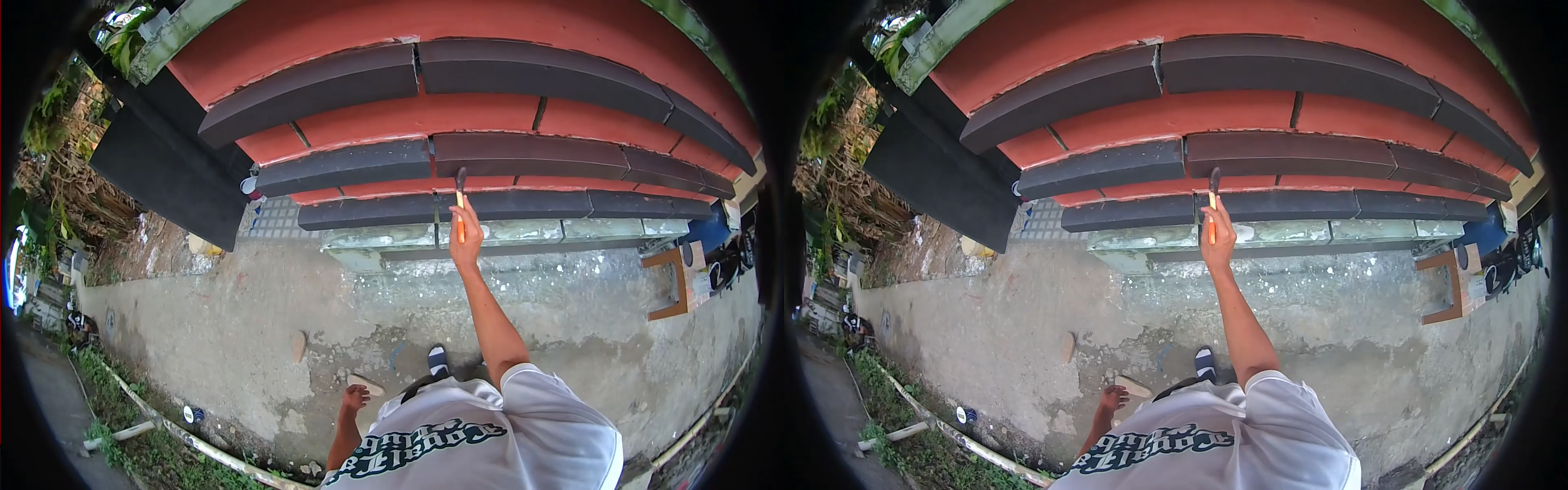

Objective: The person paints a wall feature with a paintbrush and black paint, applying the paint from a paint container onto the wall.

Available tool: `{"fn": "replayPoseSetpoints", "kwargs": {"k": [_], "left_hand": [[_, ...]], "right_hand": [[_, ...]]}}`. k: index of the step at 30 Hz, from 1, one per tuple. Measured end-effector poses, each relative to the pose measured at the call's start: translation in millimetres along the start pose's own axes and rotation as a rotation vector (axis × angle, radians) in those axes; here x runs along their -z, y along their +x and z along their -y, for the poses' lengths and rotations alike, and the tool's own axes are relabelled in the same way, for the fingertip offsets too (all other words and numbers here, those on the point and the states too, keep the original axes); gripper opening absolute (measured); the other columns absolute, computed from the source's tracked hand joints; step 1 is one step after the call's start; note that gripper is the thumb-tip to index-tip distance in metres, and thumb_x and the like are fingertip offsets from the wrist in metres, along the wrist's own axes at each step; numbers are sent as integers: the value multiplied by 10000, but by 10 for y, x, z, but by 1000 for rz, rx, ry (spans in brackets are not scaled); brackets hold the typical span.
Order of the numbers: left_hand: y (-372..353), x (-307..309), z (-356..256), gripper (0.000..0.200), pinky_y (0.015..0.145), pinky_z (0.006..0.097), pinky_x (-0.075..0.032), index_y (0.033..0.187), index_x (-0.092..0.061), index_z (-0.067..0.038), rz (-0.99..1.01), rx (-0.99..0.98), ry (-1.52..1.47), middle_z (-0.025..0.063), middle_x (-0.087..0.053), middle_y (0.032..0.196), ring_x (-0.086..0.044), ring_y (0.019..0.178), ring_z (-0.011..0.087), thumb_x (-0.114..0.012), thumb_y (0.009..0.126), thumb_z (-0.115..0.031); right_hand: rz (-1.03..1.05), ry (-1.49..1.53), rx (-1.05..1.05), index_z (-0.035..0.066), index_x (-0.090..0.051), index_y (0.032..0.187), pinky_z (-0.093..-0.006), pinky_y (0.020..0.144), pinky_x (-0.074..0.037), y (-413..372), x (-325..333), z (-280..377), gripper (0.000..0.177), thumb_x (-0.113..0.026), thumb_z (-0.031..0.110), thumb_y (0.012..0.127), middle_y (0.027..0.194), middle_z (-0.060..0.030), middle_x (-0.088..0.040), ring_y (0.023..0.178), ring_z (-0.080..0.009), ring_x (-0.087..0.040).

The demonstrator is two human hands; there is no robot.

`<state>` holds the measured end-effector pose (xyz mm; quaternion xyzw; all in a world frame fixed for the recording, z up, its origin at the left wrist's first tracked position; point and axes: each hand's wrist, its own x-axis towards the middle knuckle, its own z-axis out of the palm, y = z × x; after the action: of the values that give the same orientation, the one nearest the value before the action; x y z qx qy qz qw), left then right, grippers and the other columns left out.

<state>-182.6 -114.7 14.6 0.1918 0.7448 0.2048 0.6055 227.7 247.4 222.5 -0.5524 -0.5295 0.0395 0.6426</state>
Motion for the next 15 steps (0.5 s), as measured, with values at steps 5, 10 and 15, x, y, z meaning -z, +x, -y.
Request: {"fn": "replayPoseSetpoints", "kwargs": {"k": [5,10,15], "left_hand": [[-82,-53,-51,202,658,392,-515,1118,-623,-98,-35,8,-1,94,-713,997,-691,797,232,-520,990,-216],[-206,-6,-89,214,670,389,-519,1117,-622,-92,-54,27,41,98,-709,1005,-689,795,229,-506,1002,-230],[-207,34,-73,226,685,397,-526,1126,-618,-94,-39,32,82,103,-706,1021,-687,796,230,-491,1016,-245]], "right_hand": [[189,179,-6,55,-703,1095,-387,972,-505,-92,-185,27,195,-612,-9,935,1340,-231,-611,1258,-374,-589],[12,125,-53,44,-706,1098,-377,973,-495,91,135,-183,188,-601,2,948,1339,-218,-619,1234,-353,-614],[-261,7,-140,41,-701,1100,-358,935,-499,244,581,-396,172,-590,34,969,1316,-215,-636,1192,-320,-642]]}}
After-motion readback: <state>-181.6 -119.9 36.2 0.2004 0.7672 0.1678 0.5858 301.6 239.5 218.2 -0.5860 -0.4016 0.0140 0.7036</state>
